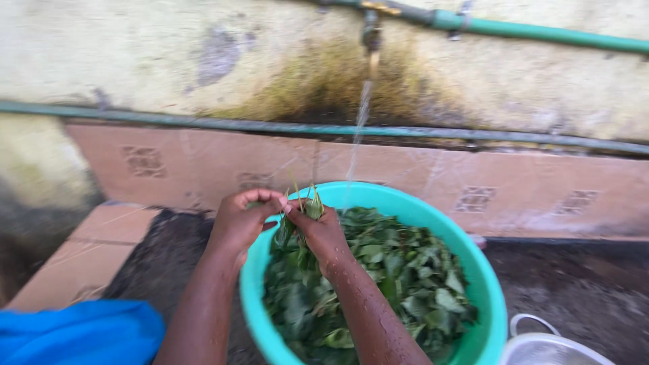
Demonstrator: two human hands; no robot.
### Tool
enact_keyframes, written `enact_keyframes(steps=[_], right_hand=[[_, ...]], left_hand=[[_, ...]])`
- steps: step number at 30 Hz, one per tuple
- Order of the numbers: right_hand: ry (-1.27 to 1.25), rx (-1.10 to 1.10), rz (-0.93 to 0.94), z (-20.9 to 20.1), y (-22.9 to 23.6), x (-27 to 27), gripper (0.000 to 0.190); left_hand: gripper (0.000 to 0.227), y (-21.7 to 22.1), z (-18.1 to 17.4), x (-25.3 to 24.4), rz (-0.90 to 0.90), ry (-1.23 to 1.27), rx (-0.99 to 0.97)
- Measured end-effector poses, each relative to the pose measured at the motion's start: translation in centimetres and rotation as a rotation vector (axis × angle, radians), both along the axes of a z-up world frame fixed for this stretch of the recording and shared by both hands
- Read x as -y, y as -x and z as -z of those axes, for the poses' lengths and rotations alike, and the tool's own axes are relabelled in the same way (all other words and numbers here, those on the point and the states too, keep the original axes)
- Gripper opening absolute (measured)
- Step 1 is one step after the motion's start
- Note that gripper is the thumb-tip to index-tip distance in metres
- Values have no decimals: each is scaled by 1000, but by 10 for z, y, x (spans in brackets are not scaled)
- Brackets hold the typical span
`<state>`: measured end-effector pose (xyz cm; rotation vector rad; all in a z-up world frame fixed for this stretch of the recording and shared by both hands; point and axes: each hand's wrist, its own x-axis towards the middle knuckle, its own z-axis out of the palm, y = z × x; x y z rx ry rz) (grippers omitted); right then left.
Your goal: Washing green leafy vegetables in a basin under a running water tap.
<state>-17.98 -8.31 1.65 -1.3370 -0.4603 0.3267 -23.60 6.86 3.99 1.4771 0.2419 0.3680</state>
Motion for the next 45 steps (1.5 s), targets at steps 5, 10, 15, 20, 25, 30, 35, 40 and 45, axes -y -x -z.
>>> enact_keyframes(steps=[5, 10, 15, 20, 25, 30, 35, 40, 45], right_hand=[[-74, -125, 283, 3, -87, 73, 19], [-146, -138, 427, 38, -168, 122, 20], [-68, -255, 259, 44, -207, 111, 36], [-199, -401, 262, 82, -237, 61, 34], [-517, -663, 182, 86, -246, 12, 34], [-951, -766, -324, 91, -247, -14, 54], [-915, -801, -332, 50, -230, -20, 40], [-506, -316, -75, 42, -230, -10, 28], [-40, -354, 272, 81, -232, 48, 33]], left_hand=[[12, -106, -20, 62, 57, 31, 164], [8, -194, -5, 92, 88, 126, 207], [7, -256, 27, 90, -4, -37, 67], [13, -264, 36, 95, -19, -175, -35], [29, -265, 54, 101, -72, -759, -44], [79, -256, 53, 93, -18, -865, -236], [83, -225, 26, 80, 21, -883, -323], [73, -190, 19, 72, -198, -937, -266], [34, -164, 48, 69, -224, -917, -175]])
